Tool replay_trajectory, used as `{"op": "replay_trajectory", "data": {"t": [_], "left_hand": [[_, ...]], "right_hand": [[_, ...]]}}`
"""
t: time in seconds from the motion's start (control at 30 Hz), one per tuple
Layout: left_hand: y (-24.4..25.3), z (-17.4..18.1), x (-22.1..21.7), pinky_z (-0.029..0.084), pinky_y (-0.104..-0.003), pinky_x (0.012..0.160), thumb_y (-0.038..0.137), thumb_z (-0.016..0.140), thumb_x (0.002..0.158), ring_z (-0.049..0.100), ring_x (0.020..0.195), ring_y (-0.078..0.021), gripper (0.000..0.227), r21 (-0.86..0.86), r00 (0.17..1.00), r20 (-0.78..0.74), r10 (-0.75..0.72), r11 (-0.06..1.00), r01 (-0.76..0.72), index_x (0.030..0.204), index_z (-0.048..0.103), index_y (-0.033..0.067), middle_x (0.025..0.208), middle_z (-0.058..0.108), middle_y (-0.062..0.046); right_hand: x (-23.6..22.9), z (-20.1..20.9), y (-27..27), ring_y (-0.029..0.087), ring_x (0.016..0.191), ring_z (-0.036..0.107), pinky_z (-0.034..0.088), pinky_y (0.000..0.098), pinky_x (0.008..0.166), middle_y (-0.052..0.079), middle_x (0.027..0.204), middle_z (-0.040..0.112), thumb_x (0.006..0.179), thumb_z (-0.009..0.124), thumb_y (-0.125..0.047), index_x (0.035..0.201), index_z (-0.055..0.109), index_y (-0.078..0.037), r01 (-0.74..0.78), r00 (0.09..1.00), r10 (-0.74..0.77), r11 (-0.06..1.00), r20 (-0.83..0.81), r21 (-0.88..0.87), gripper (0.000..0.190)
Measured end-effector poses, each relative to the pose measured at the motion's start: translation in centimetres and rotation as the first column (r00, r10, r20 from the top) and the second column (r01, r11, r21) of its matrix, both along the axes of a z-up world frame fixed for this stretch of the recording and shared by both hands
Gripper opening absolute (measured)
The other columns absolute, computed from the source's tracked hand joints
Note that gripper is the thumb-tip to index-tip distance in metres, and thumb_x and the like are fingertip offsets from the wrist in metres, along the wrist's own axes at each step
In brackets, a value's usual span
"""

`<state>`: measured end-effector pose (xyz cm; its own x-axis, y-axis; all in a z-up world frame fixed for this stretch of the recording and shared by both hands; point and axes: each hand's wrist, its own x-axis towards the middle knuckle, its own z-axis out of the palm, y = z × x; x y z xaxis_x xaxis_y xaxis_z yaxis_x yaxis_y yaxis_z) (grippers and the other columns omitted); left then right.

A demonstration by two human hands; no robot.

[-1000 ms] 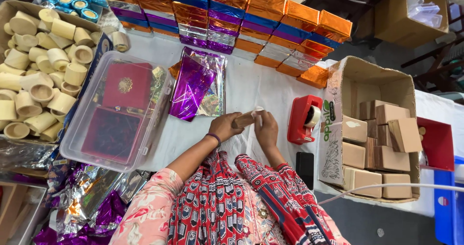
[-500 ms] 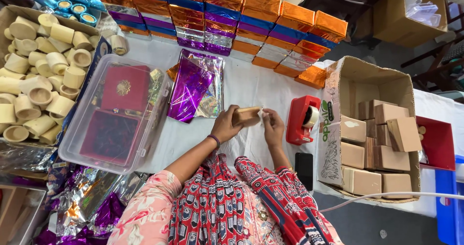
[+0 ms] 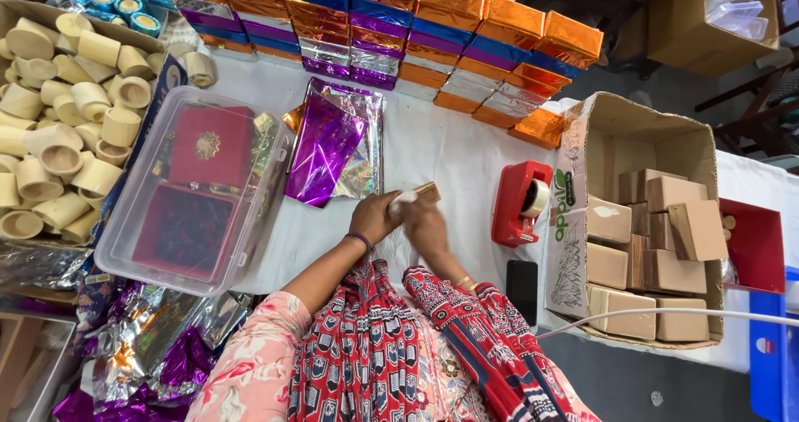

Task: The person wipes a small rectangular wooden block with a white cloth, holding it in their left hand and rubbing its surfaces with their right hand. The person repeatedly turns the block to clean different sides while surrounded by stacks of wrapped boxes and other wooden items on a table.

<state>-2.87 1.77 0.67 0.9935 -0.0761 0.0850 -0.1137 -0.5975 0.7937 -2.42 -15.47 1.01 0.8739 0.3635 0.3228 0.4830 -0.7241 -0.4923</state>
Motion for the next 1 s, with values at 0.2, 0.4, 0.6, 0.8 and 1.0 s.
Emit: {"op": "replay_trajectory", "data": {"t": [0.2,0.4,0.6,0.8,1.0], "left_hand": [[0.4,2.4,0.8,0.055,-0.047,0.086,0.031,0.082,0.071,0.070,0.096,-0.0363,0.057,0.121,0.986,-0.145,-0.086,0.987,0.104,0.123,0.069,0.0122,0.102,0.075,-0.016],[0.4,-0.3,1.7,0.056,-0.047,0.085,0.037,0.082,0.078,0.071,0.096,-0.0367,0.043,0.128,0.972,-0.219,-0.090,0.984,0.120,0.116,0.072,0.0182,0.102,0.075,-0.014],[0.4,-0.2,1.4,0.056,-0.048,0.082,0.034,0.084,0.068,0.072,0.093,-0.0363,0.054,0.067,0.975,-0.202,-0.090,0.992,0.105,0.117,0.070,0.0159,0.100,0.075,-0.015],[0.4,-2.5,1.7,0.056,-0.048,0.083,0.027,0.080,0.079,0.071,0.097,-0.0375,0.042,0.067,0.986,-0.131,-0.106,0.991,0.116,0.119,0.073,0.0168,0.104,0.076,-0.015],[0.4,1.4,1.3,0.056,-0.048,0.083,0.031,0.084,0.072,0.071,0.094,-0.0365,0.049,0.085,0.971,-0.218,-0.098,0.989,0.119,0.117,0.071,0.0143,0.099,0.075,-0.015]], "right_hand": [[2.7,4.2,-2.4,0.039,0.085,0.067,0.054,0.0479,0.075,0.018,0.093,0.069,0.090,0.067,-0.008,0.103,0.073,-0.007,0.248,0.969,-0.245,0.964,-0.044,0.091,0.015],[0.7,1.5,0.8,0.042,0.089,0.068,0.055,0.0473,0.076,0.021,0.096,0.072,0.085,0.073,-0.013,0.102,0.071,-0.005,-0.028,1.000,0.030,0.974,-0.008,0.227,0.019],[3.5,2.2,-2.4,0.035,0.084,0.071,0.056,0.0442,0.075,0.017,0.093,0.072,0.094,0.074,-0.017,0.101,0.069,-0.007,0.254,0.966,-0.240,0.950,-0.098,0.180,0.013],[0.1,3.5,1.1,0.037,0.081,0.069,0.054,0.0444,0.072,0.018,0.091,0.070,0.087,0.074,-0.013,0.105,0.073,-0.006,-0.095,0.986,0.125,0.966,-0.115,0.239,0.020],[3.2,4.2,-1.5,0.036,0.083,0.069,0.055,0.0453,0.074,0.017,0.092,0.071,0.094,0.072,-0.016,0.109,0.076,-0.008,0.208,0.976,-0.198,0.972,-0.095,0.105,0.018]]}}
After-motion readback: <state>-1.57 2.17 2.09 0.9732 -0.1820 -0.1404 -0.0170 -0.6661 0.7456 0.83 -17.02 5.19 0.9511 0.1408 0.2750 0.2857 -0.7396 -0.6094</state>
